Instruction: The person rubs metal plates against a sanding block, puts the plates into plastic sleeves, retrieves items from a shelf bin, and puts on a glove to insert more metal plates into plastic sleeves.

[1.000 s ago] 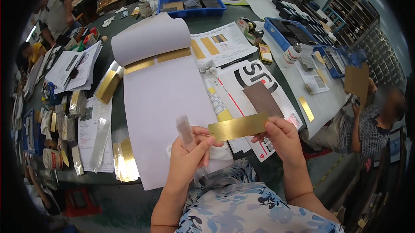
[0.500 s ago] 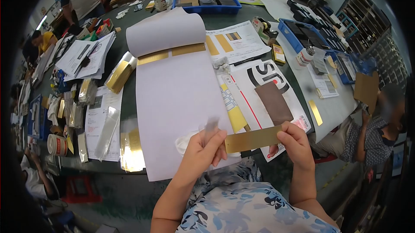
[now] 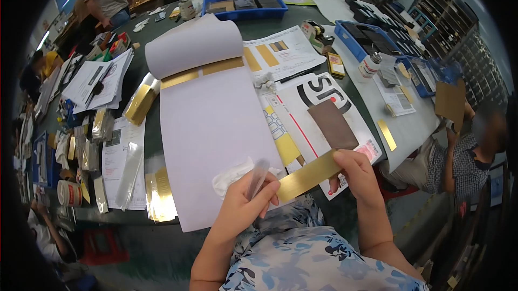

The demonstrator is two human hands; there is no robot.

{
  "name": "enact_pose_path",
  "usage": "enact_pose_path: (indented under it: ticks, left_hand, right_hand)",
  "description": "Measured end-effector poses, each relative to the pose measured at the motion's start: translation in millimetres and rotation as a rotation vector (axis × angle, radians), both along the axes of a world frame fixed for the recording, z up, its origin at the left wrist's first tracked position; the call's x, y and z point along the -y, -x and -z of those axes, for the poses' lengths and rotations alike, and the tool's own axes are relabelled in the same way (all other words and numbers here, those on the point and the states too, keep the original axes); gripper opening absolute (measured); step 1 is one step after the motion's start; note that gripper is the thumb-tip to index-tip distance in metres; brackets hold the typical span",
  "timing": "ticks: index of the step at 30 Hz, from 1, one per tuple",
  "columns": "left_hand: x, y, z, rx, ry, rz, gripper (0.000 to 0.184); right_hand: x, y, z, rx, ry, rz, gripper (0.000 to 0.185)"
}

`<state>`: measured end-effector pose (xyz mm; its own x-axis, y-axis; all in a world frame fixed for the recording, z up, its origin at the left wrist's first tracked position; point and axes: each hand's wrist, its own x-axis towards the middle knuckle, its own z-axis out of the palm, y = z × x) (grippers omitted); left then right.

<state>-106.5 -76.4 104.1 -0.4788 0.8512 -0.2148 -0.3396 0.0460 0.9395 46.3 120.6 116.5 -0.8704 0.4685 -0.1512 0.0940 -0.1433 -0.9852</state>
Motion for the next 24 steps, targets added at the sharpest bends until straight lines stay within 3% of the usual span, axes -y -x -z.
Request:
enact_pose_path:
  ticks: [5,7,8,10,11,12,16,18,20,22,24]
  left_hand:
    - [9.4,4.4,4.6,0.010,-0.052,-0.044,0.012]
    - [14.0,7.6,4.4,0.049,-0.034,-0.133,0.014]
    - [16.0,9.6,4.3,0.050,-0.034,-0.145,0.014]
    - [18.1,14.0,3.7,0.087,-0.058,-0.162,0.015]
    - [19.0,14.2,1.7,0.089,-0.060,-0.168,0.015]
    - [20.1,13.4,-2.2,0.112,-0.072,-0.108,0.016]
    - [24.5,15.2,-9.3,0.199,-0.158,-0.062,0.019]
    - [24.4,18.7,-8.1,0.117,-0.098,-0.135,0.023]
    - [25.6,20.5,-8.3,0.036,-0.037,-0.204,0.029]
    - [28.2,21.4,-8.2,0.136,-0.004,-0.141,0.030]
    - [30.0,23.7,-7.3,0.163,-0.017,-0.168,0.027]
  right_hand:
    - [-6.4,9.8,10.4,-0.010,0.064,-0.021,0.031]
    - [9.8,23.6,1.5,-0.117,-0.329,0.268,0.019]
    - [13.9,26.9,-4.5,-0.118,-0.329,0.257,0.019]
    - [20.6,32.8,-13.8,-0.109,-1.437,0.149,0.035]
    - [27.2,37.2,-11.6,-0.176,-1.482,0.141,0.048]
    - [28.0,38.9,-9.0,-0.179,-1.484,0.135,0.048]
    - [28.4,52.5,1.4,-0.302,-1.237,0.020,0.030]
    - [37.6,55.7,-8.5,-0.059,-0.147,0.073,0.016]
    - [40.1,65.2,-11.1,-0.092,-0.067,0.003,0.017]
    - [49.0,72.9,-8.5,-0.081,0.118,-0.048,0.022]
    - [54.6,78.8,-4.5,-0.071,0.133,-0.091,0.024]
